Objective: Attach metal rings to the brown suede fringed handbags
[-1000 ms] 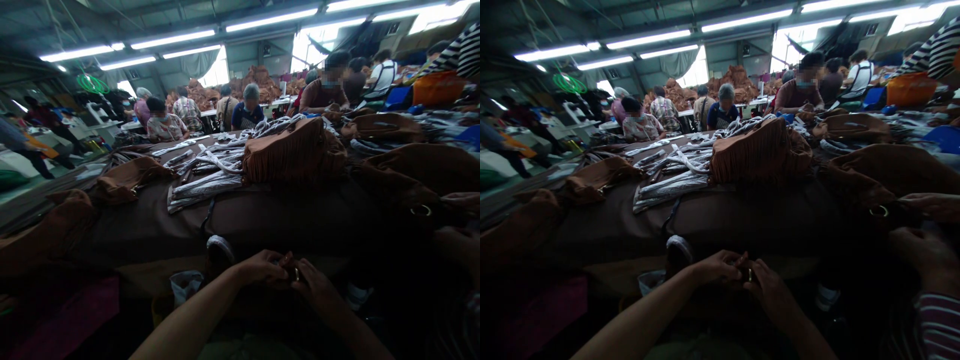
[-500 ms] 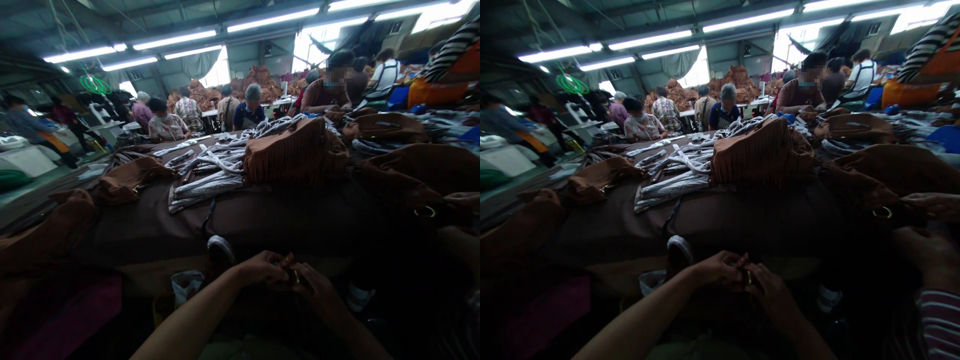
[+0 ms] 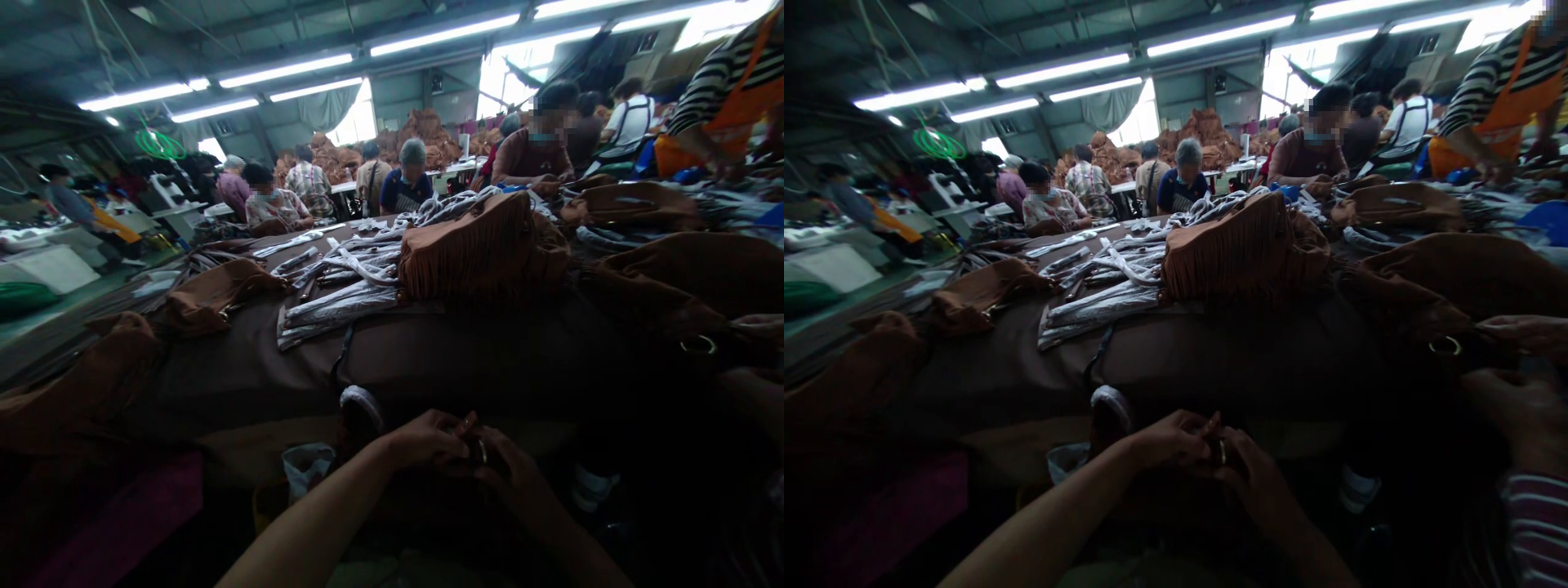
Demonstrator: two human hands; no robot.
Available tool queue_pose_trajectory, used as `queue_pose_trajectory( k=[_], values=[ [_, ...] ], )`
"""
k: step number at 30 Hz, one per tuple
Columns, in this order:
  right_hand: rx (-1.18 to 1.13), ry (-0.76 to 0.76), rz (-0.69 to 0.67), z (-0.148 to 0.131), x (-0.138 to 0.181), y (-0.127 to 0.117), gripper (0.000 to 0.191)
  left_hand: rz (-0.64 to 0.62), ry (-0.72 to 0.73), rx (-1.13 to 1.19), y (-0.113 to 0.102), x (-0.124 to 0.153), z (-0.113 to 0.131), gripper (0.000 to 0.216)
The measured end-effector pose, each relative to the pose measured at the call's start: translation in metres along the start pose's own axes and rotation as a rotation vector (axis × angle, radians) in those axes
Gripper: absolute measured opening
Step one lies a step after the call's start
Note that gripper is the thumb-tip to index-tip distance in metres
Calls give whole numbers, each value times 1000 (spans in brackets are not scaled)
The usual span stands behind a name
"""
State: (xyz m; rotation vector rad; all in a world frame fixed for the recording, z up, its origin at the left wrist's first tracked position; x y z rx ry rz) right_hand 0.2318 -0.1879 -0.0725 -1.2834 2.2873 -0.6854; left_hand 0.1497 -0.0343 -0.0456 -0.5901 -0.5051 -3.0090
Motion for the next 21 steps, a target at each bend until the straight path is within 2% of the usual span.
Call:
queue_pose_trajectory(
  k=[3,6,11,16,21],
  values=[
    [83,-53,23,4,1,-2,36,-8,-16,-9,3,1,2,31],
    [127,-117,64,-2,-1,-5,35,-18,-33,-4,5,3,2,30],
    [29,-172,69,-16,-9,-7,31,-9,-3,38,6,5,2,33],
    [-95,-108,70,-21,-13,-6,30,39,4,43,6,5,6,32],
    [-179,-24,73,-24,-14,-3,29,94,18,-126,5,15,24,47]
  ],
)
Point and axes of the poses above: each hand's wrist, its own x-axis away from the middle knuckle, its own y-axis out of the palm, z = x × y, the point moved 4 cm from there along -x, towards the middle knuckle, and after that the axes turned 6 degrees about x, right-handed, at the moved point
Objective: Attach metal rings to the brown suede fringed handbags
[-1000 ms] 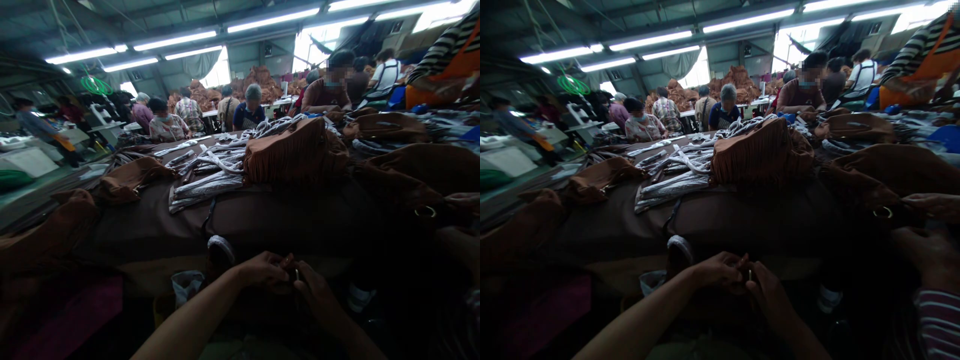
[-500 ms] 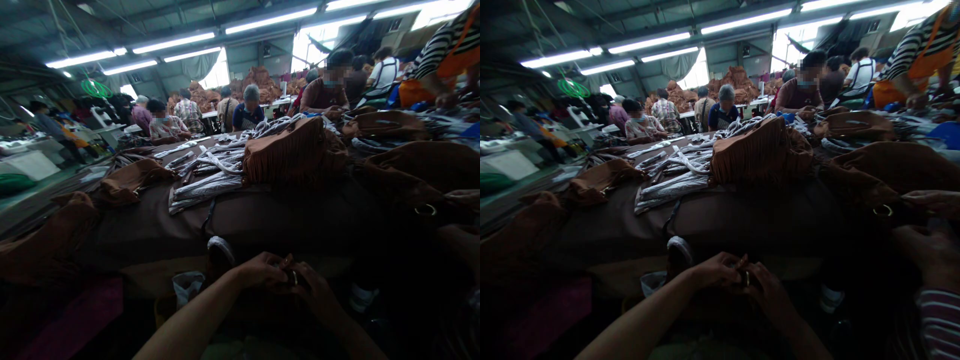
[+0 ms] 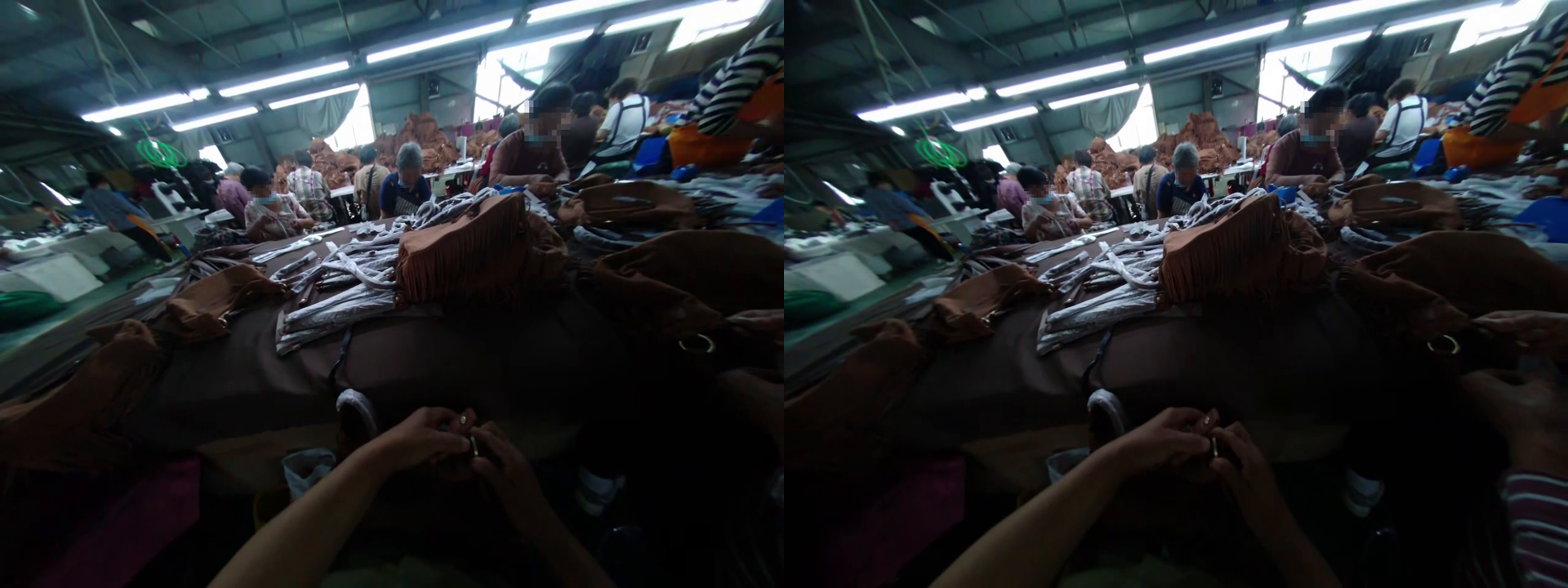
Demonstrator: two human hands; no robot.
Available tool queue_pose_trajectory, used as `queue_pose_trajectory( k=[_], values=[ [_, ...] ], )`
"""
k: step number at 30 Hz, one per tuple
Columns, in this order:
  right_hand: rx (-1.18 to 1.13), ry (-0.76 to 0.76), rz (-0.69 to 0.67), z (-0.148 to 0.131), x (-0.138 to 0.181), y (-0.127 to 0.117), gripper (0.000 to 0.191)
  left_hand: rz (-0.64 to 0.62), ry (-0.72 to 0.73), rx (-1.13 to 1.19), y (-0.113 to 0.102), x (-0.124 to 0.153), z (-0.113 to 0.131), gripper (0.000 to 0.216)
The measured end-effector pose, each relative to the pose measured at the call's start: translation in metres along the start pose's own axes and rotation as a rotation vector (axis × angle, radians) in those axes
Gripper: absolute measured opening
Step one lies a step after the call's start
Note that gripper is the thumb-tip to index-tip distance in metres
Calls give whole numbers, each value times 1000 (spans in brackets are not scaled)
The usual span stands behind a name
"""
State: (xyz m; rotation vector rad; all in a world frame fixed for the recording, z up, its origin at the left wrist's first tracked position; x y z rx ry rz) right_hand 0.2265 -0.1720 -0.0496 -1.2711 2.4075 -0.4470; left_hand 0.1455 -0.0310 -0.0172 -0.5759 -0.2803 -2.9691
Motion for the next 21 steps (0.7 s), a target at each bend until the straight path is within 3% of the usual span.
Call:
queue_pose_trajectory(
  k=[4,8,11,15,17,21],
  values=[
    [-18,16,-9,-5,-2,2,26,-17,94,-83,2,9,19,63],
    [-18,1,15,-6,-3,3,23,66,121,-200,3,11,35,55],
    [-5,18,19,-6,-3,3,23,132,79,-272,-2,8,50,47],
    [6,26,4,-7,-2,4,22,98,-26,-354,-7,4,78,40],
    [21,8,2,-9,-1,4,22,107,-78,-504,-8,4,88,40],
    [66,-54,14,-11,1,7,22,155,-162,-776,-8,4,77,46]
  ],
)
Point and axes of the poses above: each hand's wrist, its own x-axis away from the middle knuckle, its own y-axis out of the palm, z = x × y, the point moved 4 cm from there along -x, towards the middle knuckle, and after that the axes turned 6 degrees about x, right-handed, at the moved point
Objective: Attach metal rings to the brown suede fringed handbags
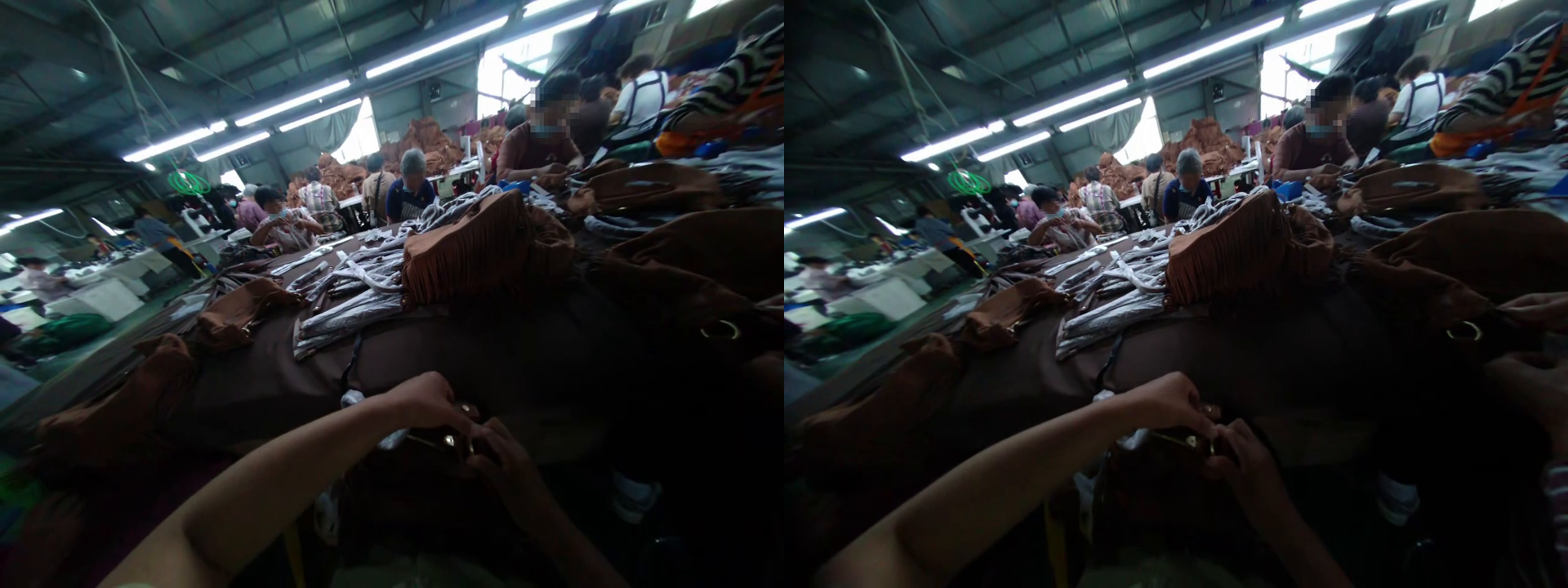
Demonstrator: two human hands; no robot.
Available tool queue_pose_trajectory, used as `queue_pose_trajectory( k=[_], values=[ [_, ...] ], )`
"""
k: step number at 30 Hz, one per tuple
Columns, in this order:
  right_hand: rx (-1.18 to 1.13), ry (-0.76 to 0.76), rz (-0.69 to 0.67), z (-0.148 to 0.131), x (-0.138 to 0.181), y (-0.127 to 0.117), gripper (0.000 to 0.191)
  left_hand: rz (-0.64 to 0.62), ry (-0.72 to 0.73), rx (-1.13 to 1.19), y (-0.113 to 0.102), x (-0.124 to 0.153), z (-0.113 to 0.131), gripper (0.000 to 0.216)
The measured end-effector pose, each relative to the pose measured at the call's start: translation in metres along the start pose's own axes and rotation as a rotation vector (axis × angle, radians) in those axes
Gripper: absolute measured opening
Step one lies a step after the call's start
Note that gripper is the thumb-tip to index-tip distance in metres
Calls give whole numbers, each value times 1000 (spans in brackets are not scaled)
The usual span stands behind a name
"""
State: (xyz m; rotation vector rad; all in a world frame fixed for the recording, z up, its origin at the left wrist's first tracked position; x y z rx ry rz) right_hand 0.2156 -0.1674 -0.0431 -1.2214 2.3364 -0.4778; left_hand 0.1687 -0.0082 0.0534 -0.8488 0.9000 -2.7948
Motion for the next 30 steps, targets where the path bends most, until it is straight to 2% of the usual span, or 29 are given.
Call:
queue_pose_trajectory(
  k=[2,4,8,12,14,19,26,30],
  values=[
    [34,-27,26,-1,0,3,22,-13,-44,53,15,-3,-13,40],
    [74,-36,56,-1,0,7,24,24,-85,169,27,-6,-27,30],
    [153,-86,100,-1,-5,11,28,126,-144,319,38,-8,-44,16],
    [58,-221,26,3,-12,16,29,146,-175,380,33,-2,-43,15],
    [-25,-239,11,6,-14,20,27,137,-188,417,29,1,-42,15],
    [-94,-210,109,1,-14,26,26,89,-207,493,23,7,-45,15],
    [56,-258,109,-24,-19,29,22,37,-222,564,11,17,-60,25],
    [199,-321,139,-32,-23,31,22,5,-123,671,5,24,-67,45]
  ],
)
Point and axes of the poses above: each hand's wrist, its own x-axis away from the middle knuckle, its own y-axis out of the palm, z = x × y, the point moved 4 cm from there along -x, towards the middle knuckle, and after that the axes turned 6 degrees about x, right-handed, at the moved point
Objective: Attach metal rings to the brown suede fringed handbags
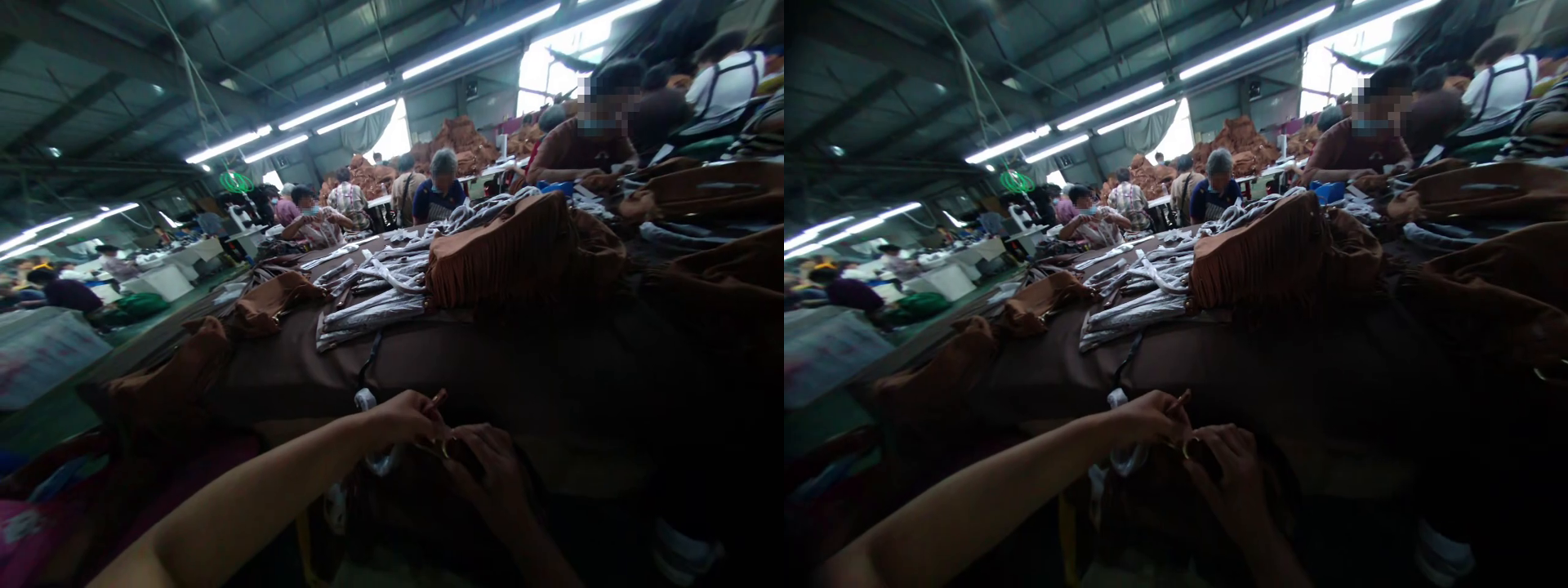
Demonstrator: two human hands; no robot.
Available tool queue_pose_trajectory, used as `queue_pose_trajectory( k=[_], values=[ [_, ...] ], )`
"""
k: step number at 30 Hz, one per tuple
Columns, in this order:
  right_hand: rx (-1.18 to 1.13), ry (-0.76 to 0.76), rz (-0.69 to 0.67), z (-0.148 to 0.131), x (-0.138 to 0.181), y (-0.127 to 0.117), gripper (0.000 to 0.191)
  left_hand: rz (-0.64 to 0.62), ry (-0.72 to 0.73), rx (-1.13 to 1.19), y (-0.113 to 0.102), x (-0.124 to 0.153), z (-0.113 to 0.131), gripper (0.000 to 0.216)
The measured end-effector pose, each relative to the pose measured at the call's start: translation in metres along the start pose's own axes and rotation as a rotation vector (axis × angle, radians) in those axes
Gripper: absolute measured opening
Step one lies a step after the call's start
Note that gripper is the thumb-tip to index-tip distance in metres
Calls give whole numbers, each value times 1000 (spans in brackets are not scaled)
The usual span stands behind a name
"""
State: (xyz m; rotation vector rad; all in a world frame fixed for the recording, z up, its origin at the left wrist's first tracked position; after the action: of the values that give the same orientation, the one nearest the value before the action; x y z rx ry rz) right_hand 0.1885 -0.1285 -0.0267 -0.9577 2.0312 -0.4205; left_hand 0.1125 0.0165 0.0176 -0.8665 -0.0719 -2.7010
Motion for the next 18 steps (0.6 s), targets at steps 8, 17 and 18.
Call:
queue_pose_trajectory(
  k=[8,17,18],
  values=[
    [-24,96,-9,6,0,10,21,80,202,-122,-5,9,4,50],
    [-41,113,-50,4,4,19,14,255,68,-432,-23,3,3,40],
    [-40,114,-59,5,5,20,14,246,59,-422,-22,2,1,40]
  ],
)
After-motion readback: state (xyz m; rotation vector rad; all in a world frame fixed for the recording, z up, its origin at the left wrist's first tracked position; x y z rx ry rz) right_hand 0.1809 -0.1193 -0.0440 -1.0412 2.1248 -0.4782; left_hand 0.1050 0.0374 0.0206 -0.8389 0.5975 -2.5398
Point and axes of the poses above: each hand's wrist, its own x-axis away from the middle knuckle, its own y-axis out of the palm, z = x × y, the point moved 4 cm from there along -x, towards the middle knuckle, and after that the axes turned 6 degrees about x, right-handed, at the moved point
